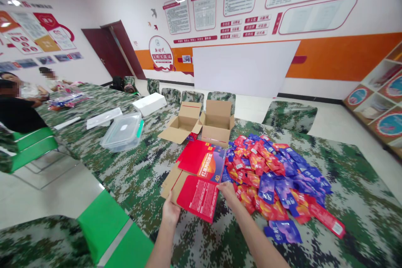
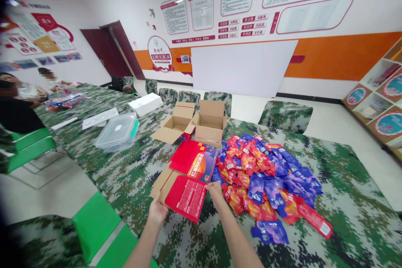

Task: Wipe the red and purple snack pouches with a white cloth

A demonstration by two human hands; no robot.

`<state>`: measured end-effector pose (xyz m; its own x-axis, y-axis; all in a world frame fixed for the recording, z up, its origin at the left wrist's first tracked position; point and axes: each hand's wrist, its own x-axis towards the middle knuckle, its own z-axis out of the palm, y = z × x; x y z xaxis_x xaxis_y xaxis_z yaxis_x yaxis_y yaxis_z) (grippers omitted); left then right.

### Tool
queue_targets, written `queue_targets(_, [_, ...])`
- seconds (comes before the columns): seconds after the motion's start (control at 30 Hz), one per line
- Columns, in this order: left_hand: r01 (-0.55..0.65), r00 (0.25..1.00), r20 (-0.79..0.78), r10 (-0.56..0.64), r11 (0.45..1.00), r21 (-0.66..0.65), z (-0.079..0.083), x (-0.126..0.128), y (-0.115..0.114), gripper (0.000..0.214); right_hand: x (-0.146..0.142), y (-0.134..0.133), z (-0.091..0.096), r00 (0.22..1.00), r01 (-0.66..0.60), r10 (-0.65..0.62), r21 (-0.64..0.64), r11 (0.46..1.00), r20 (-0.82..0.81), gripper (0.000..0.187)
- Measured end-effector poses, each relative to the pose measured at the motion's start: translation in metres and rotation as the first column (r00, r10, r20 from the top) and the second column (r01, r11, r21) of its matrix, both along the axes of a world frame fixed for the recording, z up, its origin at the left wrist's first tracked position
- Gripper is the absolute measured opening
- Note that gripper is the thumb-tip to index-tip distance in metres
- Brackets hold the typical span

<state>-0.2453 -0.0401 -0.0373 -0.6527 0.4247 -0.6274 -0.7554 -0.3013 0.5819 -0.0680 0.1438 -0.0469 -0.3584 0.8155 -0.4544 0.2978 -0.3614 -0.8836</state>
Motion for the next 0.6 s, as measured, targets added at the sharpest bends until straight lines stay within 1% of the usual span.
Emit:
queue_targets(0.07, [0.039, 0.999, -0.003, -0.039, 0.998, 0.051, 0.01, -0.002, -0.01, 0.039, 0.023, -0.004, 0.006, 0.998, 0.008, -0.007, 0.004, 1.0, -0.06, 0.014])
queue_targets(0.1, [0.08, 0.997, -0.01, -0.08, 0.996, 0.048, 0.015, -0.003, -0.014, 0.041, 0.035, -0.006, 0.01, 0.996, 0.014, -0.013, 0.007, 1.0, -0.085, 0.017])
queue_targets(0.17, [0.209, 0.978, -0.024, -0.209, 0.978, 0.004, 0.028, -0.004, -0.016, 0.043, 0.06, -0.009, 0.016, 0.992, 0.029, -0.027, 0.016, 0.999, -0.127, 0.021])
queue_targets(0.23, [0.356, 0.93, -0.083, -0.358, 0.934, -0.044, 0.043, -0.001, -0.009, 0.046, 0.085, -0.011, 0.02, 0.977, 0.058, -0.056, 0.007, 0.998, -0.204, 0.024])
queue_targets(0.33, [0.53, 0.807, -0.253, -0.534, 0.843, -0.091, 0.074, 0.013, 0.015, 0.05, 0.121, -0.015, 0.023, 0.93, 0.136, -0.15, -0.064, 0.989, -0.336, 0.028])
queue_targets(0.4, [0.621, 0.691, -0.373, -0.619, 0.772, -0.132, 0.096, 0.028, 0.035, 0.045, 0.143, -0.017, 0.021, 0.918, 0.185, -0.205, -0.09, 0.979, -0.34, 0.03])
queue_targets(0.43, [0.66, 0.617, -0.436, -0.655, 0.733, -0.168, 0.108, 0.038, 0.045, 0.043, 0.152, -0.018, 0.02, 0.926, 0.198, -0.21, -0.07, 0.978, -0.312, 0.03])
queue_targets(0.47, [0.69, 0.532, -0.493, -0.688, 0.69, -0.219, 0.118, 0.047, 0.055, 0.041, 0.161, -0.018, 0.02, 0.941, 0.205, -0.204, -0.025, 0.978, -0.269, 0.03])
queue_targets(0.53, [0.721, 0.345, -0.592, -0.728, 0.61, -0.33, 0.138, 0.068, 0.07, 0.038, 0.176, -0.016, 0.023, 0.97, 0.219, -0.201, 0.143, 0.965, -0.134, 0.033])
queue_targets(0.57, [0.719, 0.249, -0.637, -0.73, 0.58, -0.383, 0.146, 0.08, 0.076, 0.037, 0.181, -0.015, 0.027, 0.974, 0.227, -0.221, 0.258, 0.939, -0.054, 0.038])
queue_targets(0.6, [0.707, 0.146, -0.684, -0.715, 0.559, -0.433, 0.153, 0.092, 0.08, 0.036, 0.186, -0.013, 0.035, 0.967, 0.225, -0.253, 0.379, 0.897, 0.024, 0.045])
